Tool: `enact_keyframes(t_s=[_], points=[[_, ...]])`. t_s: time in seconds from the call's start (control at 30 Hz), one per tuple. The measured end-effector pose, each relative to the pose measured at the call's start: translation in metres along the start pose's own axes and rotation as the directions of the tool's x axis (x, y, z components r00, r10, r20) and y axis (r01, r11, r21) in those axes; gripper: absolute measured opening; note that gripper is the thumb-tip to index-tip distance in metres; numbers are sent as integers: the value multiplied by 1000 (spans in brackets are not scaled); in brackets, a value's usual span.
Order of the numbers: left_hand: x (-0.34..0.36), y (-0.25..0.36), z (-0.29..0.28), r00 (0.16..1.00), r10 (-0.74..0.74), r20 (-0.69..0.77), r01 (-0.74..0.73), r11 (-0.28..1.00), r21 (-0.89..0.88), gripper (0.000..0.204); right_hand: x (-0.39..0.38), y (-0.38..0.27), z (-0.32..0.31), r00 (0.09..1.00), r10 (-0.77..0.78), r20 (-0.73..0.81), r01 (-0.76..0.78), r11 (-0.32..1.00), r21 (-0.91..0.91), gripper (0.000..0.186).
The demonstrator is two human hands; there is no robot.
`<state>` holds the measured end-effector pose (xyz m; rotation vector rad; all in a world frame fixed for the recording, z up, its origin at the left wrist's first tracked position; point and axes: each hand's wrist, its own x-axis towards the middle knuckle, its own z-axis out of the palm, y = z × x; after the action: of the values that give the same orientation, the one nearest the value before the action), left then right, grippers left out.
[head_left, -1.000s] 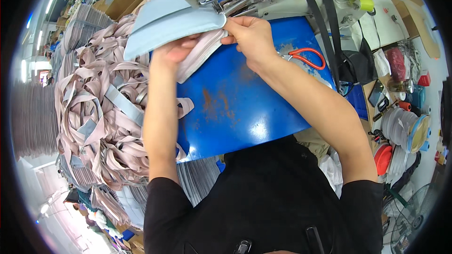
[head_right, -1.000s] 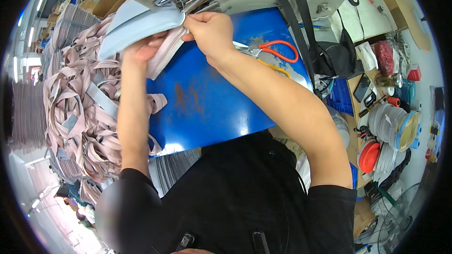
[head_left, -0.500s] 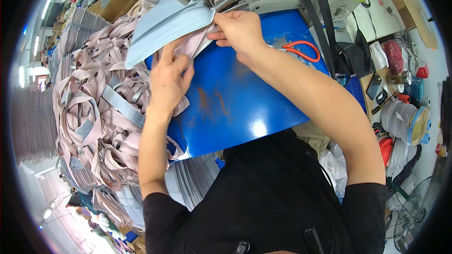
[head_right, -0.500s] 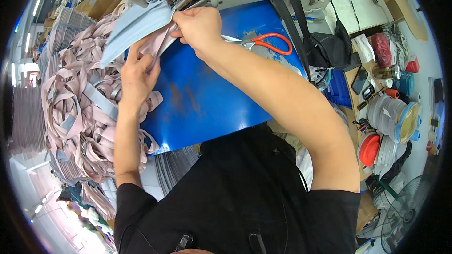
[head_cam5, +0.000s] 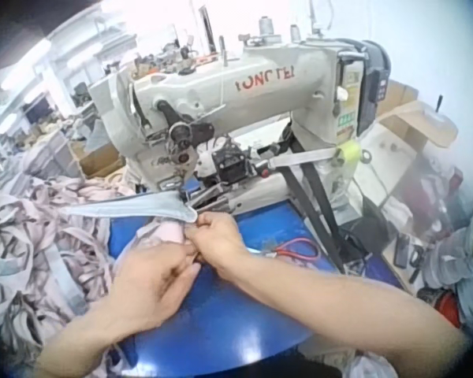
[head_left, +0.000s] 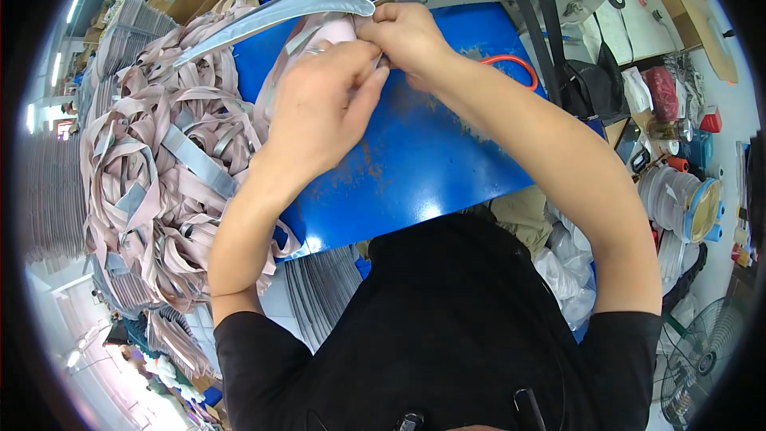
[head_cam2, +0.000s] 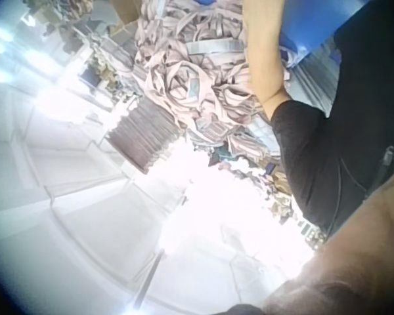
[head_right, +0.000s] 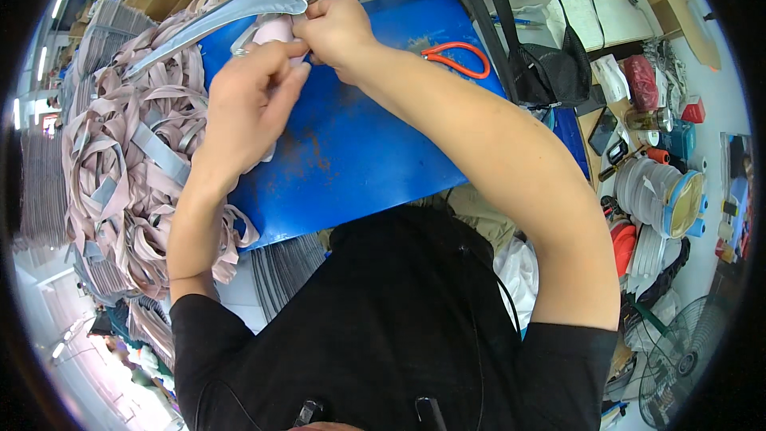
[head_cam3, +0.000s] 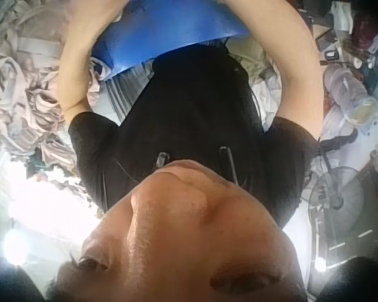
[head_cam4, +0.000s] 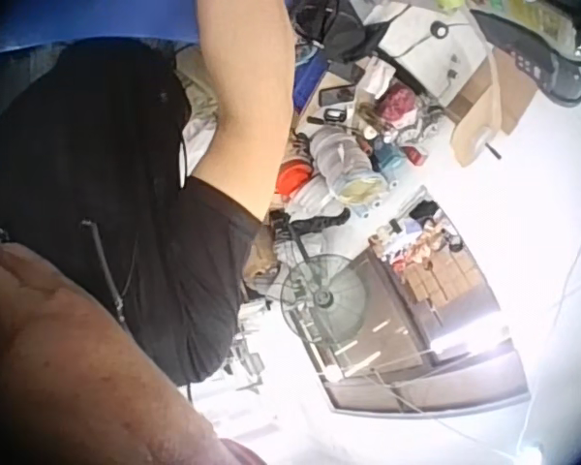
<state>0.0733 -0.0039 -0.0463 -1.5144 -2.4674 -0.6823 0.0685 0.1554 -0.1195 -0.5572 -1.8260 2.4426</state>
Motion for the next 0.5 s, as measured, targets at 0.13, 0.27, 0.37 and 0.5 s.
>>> enact_keyframes(t_s=[0.13,0.27,0.37,0.5], points=[[-6,-38,0,995,-92,-46,97,989,108,26,-4,3,-4,997,-50,64,41,989,140,27],[-7,-44,-13,998,-47,43,31,946,323,28,-10,0,-3,999,-30,21,25,980,198,27],[4,-27,-35,908,417,35,-331,666,669,48,-9,-4,-10,999,-24,47,17,989,147,36],[31,-65,-66,928,119,352,-345,631,695,79,-8,2,-4,999,-38,18,33,977,211,31]])
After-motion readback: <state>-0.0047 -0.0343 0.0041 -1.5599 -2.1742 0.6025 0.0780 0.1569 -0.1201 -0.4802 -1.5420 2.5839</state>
